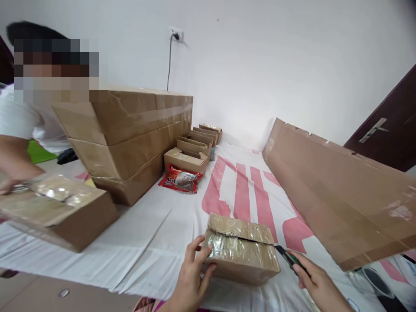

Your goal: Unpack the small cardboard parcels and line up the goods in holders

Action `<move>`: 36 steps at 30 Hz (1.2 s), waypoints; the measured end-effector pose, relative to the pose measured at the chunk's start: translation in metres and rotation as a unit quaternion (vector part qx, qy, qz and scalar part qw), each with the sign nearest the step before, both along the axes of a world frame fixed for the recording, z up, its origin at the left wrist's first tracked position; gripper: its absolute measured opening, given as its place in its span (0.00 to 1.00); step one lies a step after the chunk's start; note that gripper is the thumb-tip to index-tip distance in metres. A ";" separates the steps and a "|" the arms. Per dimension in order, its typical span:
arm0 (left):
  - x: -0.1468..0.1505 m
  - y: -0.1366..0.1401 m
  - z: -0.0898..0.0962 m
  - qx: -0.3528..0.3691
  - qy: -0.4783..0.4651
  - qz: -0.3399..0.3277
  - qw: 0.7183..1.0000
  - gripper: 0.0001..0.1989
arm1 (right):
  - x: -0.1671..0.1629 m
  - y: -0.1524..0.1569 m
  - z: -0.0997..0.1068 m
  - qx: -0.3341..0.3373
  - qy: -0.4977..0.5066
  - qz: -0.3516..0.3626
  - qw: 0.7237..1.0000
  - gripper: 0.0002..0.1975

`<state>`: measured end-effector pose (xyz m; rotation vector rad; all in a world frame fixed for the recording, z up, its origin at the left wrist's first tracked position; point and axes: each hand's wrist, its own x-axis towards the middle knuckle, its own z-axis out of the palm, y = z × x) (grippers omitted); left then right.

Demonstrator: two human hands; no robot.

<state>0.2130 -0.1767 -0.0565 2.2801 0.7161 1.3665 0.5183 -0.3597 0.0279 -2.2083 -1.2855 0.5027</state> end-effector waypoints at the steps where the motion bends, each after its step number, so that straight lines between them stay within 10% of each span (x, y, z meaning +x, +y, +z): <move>1: 0.000 -0.001 0.000 0.002 0.004 0.005 1.000 0.23 | -0.004 0.003 -0.013 0.015 0.044 -0.020 0.999 0.29; 8: 0.000 -0.011 0.000 0.020 -0.004 0.028 0.999 0.26 | -0.027 0.033 -0.061 0.118 0.336 -0.160 0.920 0.27; 14: -0.001 -0.016 -0.005 0.049 -0.066 0.009 0.997 0.32 | -0.020 0.041 -0.065 0.182 0.210 -0.172 0.945 0.43; 18: 0.007 -0.024 -0.008 0.106 -0.054 0.000 0.993 0.29 | -0.026 0.034 -0.062 0.249 0.242 -0.050 0.936 0.51; 24: 0.022 -0.029 -0.005 0.211 -0.058 -0.070 0.973 0.23 | -0.012 0.028 -0.071 0.243 0.220 -0.124 0.937 0.41; 31: 0.001 -0.018 -0.011 -0.035 -0.092 -0.046 0.994 0.32 | -0.042 0.028 -0.074 0.236 0.176 -0.085 0.952 0.41; 36: -0.020 -0.008 -0.036 -0.312 -0.148 -0.014 0.939 0.34 | -0.092 0.032 -0.054 0.364 -0.053 0.055 0.928 0.31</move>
